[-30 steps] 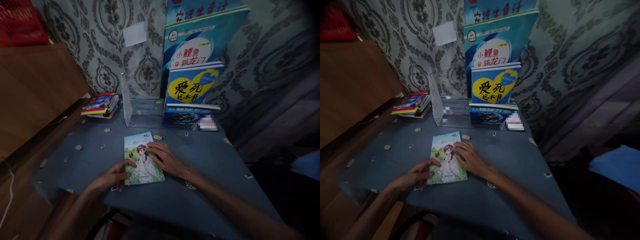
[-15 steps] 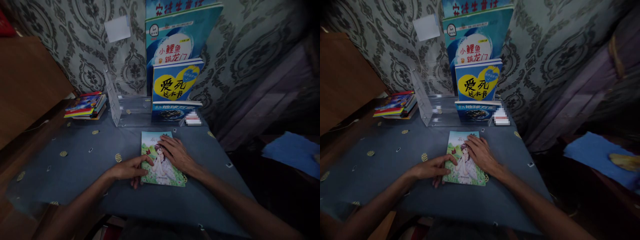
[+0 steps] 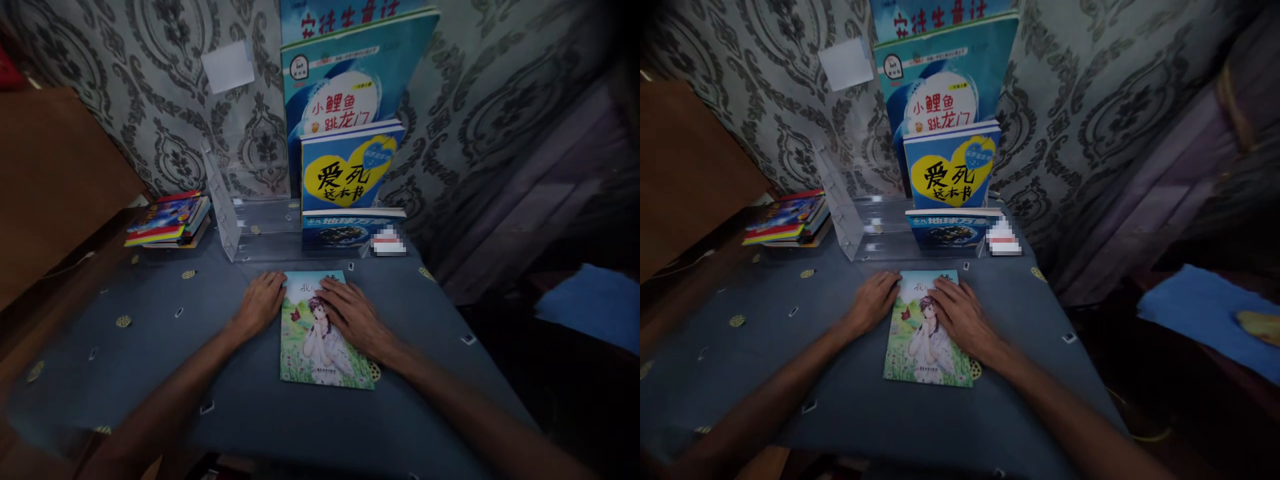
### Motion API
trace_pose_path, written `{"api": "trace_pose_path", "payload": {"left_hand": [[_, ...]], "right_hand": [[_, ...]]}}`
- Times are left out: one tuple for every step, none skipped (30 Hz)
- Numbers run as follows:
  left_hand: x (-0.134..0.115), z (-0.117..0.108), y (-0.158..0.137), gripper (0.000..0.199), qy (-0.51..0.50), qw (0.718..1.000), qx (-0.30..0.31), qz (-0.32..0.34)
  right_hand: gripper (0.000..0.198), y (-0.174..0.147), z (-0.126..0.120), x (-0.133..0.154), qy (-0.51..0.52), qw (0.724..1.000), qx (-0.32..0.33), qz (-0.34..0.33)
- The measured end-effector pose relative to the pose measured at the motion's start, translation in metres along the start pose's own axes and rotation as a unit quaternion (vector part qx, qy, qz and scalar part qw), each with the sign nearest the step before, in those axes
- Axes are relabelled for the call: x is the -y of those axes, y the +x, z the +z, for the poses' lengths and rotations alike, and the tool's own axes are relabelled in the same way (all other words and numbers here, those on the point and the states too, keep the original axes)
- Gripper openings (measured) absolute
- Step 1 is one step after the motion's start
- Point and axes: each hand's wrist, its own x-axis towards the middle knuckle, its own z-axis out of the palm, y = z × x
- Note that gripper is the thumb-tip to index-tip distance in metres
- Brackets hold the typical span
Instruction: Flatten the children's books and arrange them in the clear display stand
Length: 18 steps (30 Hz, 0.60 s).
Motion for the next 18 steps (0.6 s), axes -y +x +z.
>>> {"api": "trace_pose_path", "payload": {"left_hand": [[0.003, 0.004, -0.001, 0.022, 0.002, 1.000, -0.007, 0.007], [0.005, 0.007, -0.003, 0.022, 0.003, 1.000, -0.016, 0.015], [0.007, 0.010, -0.004, 0.023, 0.003, 0.999, -0.025, 0.023], [0.008, 0.011, -0.006, 0.023, 0.003, 0.999, -0.033, 0.031], [0.009, 0.012, -0.006, 0.024, 0.001, 0.998, -0.038, 0.040], [0.009, 0.013, -0.007, 0.024, -0.003, 0.998, -0.040, 0.050], [0.010, 0.013, -0.007, 0.024, -0.009, 0.997, -0.038, 0.059], [0.009, 0.012, -0.007, 0.024, -0.016, 0.997, -0.037, 0.068], [0.009, 0.012, -0.007, 0.024, -0.022, 0.996, -0.035, 0.076], [0.009, 0.011, -0.007, 0.024, -0.028, 0.996, -0.032, 0.081], [0.009, 0.010, -0.006, 0.023, -0.031, 0.996, -0.028, 0.084], [0.009, 0.010, -0.006, 0.022, -0.033, 0.996, -0.023, 0.083], [0.008, 0.009, -0.006, 0.022, -0.035, 0.996, -0.017, 0.081], [0.008, 0.009, -0.005, 0.022, -0.036, 0.996, -0.013, 0.078], [0.008, 0.009, -0.005, 0.022, -0.037, 0.996, -0.010, 0.075], [0.007, 0.008, -0.005, 0.022, -0.037, 0.997, -0.009, 0.073], [0.007, 0.008, -0.006, 0.022, -0.036, 0.997, -0.009, 0.071], [0.006, 0.008, -0.006, 0.022, -0.036, 0.997, -0.009, 0.069]], "right_hand": [[0.036, 0.000, -0.001, 0.001, -0.005, 1.000, 0.001, -0.001], [0.035, 0.001, -0.003, 0.002, -0.012, 1.000, 0.002, -0.002], [0.035, 0.002, -0.004, 0.003, -0.020, 1.000, 0.003, -0.004], [0.035, 0.004, -0.005, 0.004, -0.029, 1.000, 0.005, -0.007], [0.035, 0.006, -0.005, 0.007, -0.035, 0.999, 0.008, -0.011], [0.035, 0.009, -0.005, 0.010, -0.038, 0.999, 0.012, -0.015], [0.035, 0.013, -0.004, 0.013, -0.037, 0.999, 0.018, -0.020], [0.036, 0.017, -0.002, 0.017, -0.033, 0.999, 0.025, -0.025], [0.039, 0.022, 0.001, 0.021, -0.026, 0.999, 0.037, -0.030], [0.042, 0.027, 0.004, 0.025, -0.017, 0.998, 0.050, -0.038], [0.047, 0.031, 0.008, 0.029, -0.007, 0.997, 0.064, -0.045], [0.052, 0.036, 0.011, 0.032, 0.001, 0.996, 0.075, -0.050], [0.056, 0.040, 0.015, 0.035, 0.008, 0.995, 0.082, -0.054], [0.060, 0.044, 0.018, 0.037, 0.011, 0.995, 0.085, -0.055], [0.062, 0.046, 0.021, 0.038, 0.013, 0.995, 0.084, -0.053], [0.063, 0.048, 0.023, 0.039, 0.012, 0.995, 0.083, -0.050], [0.063, 0.050, 0.024, 0.039, 0.010, 0.995, 0.083, -0.047], [0.062, 0.051, 0.025, 0.039, 0.008, 0.995, 0.085, -0.044]]}}
